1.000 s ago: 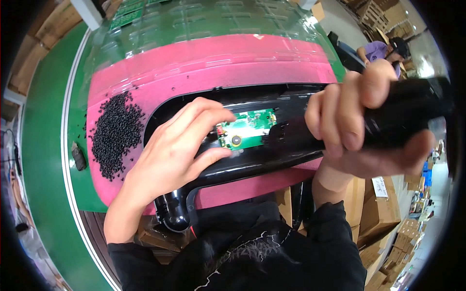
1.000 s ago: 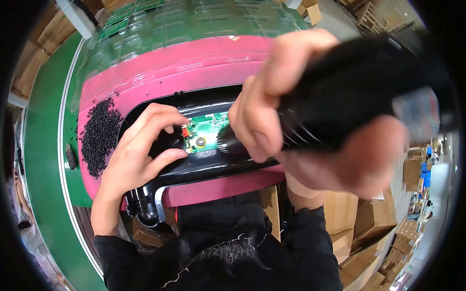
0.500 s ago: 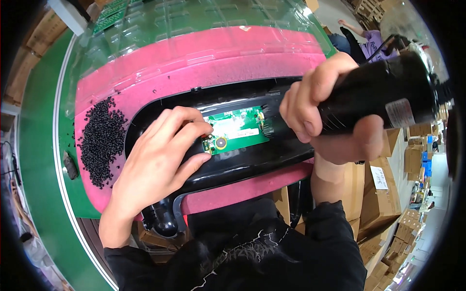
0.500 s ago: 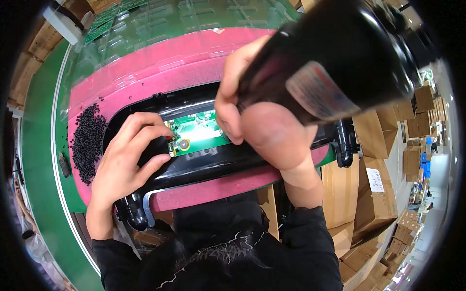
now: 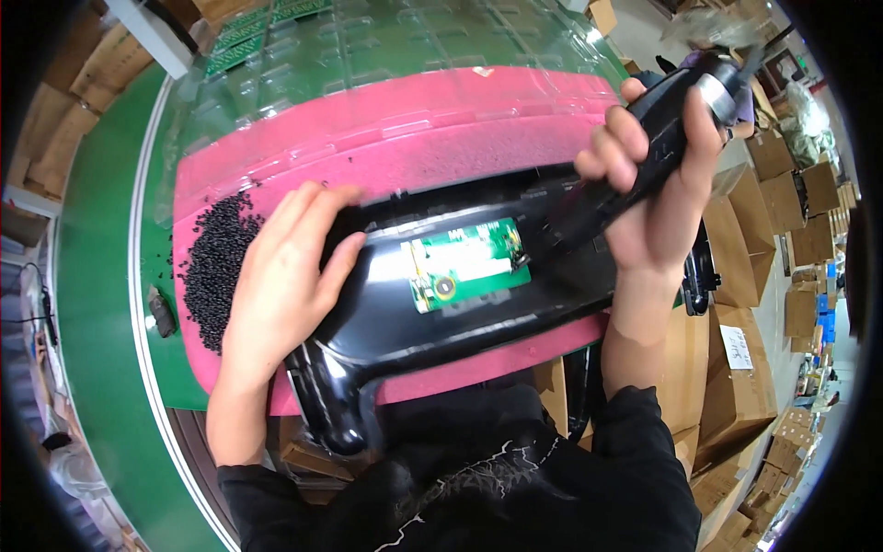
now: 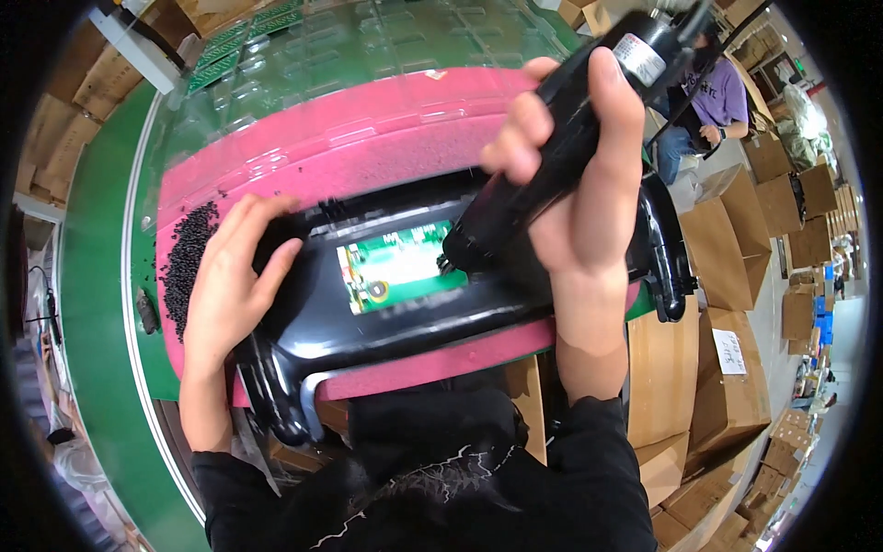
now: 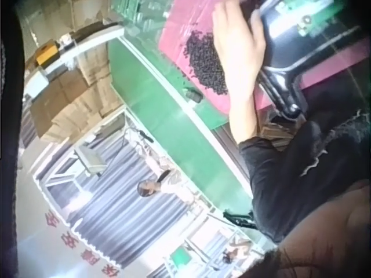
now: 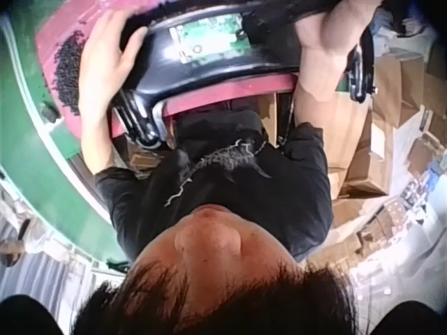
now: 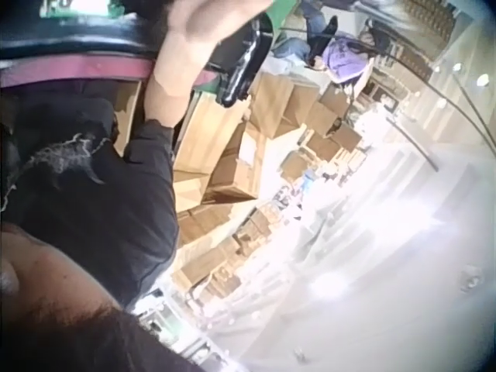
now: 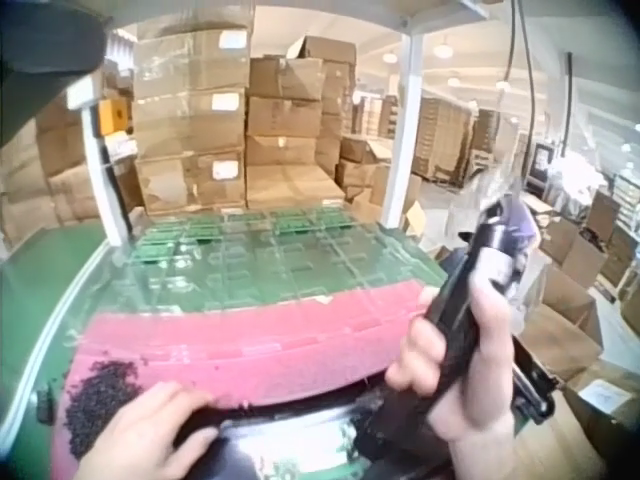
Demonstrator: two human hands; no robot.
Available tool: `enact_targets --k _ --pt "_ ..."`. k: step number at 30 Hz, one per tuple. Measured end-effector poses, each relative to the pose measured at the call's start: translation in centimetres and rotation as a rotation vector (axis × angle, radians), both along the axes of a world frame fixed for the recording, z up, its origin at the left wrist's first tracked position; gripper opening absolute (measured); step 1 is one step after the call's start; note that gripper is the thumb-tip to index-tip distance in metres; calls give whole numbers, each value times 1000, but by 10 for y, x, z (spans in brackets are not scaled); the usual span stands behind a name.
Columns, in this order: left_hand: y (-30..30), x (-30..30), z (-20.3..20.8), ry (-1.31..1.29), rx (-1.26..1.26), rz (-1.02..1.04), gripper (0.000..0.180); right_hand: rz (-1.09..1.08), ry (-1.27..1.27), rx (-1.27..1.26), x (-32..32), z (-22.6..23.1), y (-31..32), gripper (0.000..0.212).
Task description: Installing a circuit board into a plastic housing and securing it with an electric screwdriver.
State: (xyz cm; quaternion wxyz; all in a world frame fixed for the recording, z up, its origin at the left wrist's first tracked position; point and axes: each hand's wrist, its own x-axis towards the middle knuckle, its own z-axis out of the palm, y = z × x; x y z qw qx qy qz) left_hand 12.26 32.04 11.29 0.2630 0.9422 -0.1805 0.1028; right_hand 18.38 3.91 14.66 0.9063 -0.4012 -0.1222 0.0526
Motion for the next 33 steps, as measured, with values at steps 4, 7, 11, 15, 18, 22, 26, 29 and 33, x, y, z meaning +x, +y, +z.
enact_targets --k 4,7,11,15,18,22,26,29,33 --pt "-1 -3 2 159 17 -74 19 -284 158 95 16 -15 -11 24" --pt "-3 -2 1 215 86 -96 15 -315 122 70 16 -18 -17 22" --pt "-1 -1 2 247 -58 -123 18 -493 -129 -51 2 -8 5 47" --pt "5 -8 15 205 -118 -95 17 -742 -543 -120 -37 4 -15 56" --pt "7 -32 39 32 -146 46 17 -1115 -847 -357 -61 -10 -72 56" --pt "75 -91 14 -360 -242 634 22 -1452 -682 -790 -77 -51 -157 55" --pt "151 -124 -2 -632 -700 902 21 -1609 59 -1149 -106 -164 -238 56" --pt "157 -136 -6 -794 -1067 837 16 -1673 385 -1498 -154 -287 -280 60" --pt "143 -130 5 -876 -1377 681 31 -1388 1008 -1549 -228 -405 -262 62"
